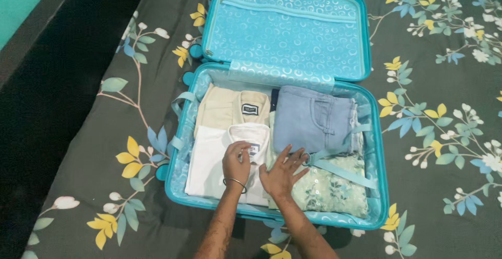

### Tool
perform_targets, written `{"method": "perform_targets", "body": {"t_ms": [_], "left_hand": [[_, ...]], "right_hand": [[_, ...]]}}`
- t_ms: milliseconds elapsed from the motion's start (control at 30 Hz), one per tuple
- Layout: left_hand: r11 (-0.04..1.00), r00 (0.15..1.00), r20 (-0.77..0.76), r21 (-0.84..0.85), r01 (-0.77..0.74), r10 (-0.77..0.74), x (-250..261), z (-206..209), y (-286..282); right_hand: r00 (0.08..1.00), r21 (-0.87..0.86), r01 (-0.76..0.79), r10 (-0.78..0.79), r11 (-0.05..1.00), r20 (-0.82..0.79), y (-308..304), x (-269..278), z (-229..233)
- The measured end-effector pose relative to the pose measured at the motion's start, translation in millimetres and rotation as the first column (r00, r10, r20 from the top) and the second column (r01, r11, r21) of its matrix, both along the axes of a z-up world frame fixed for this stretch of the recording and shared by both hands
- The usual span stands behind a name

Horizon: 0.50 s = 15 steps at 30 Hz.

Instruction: The person folds a pair of jeans by hand on a bed, places them into a blue suitcase with other clothing items, fastens the internal buckle straps, and zips the suitcase closed.

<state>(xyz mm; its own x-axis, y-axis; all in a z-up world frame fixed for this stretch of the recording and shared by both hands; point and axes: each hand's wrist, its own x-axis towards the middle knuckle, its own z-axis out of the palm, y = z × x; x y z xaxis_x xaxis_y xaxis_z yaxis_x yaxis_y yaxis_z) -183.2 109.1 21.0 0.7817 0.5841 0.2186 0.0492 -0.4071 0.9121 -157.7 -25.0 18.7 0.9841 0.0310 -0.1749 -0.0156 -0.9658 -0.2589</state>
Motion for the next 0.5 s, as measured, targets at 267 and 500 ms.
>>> {"method": "perform_targets", "body": {"t_ms": [267,500], "left_hand": [[0.826,0.882,0.004,0.347,-0.443,0.472,-38,22,68],[0.695,0.714,-0.182,0.479,-0.536,0.676,-32,9,123]], "right_hand": [[0.916,0.138,-0.401,0.392,0.906,0.086,65,-41,12],[0.823,0.155,-0.567,0.562,0.809,0.082,95,-20,17]]}}
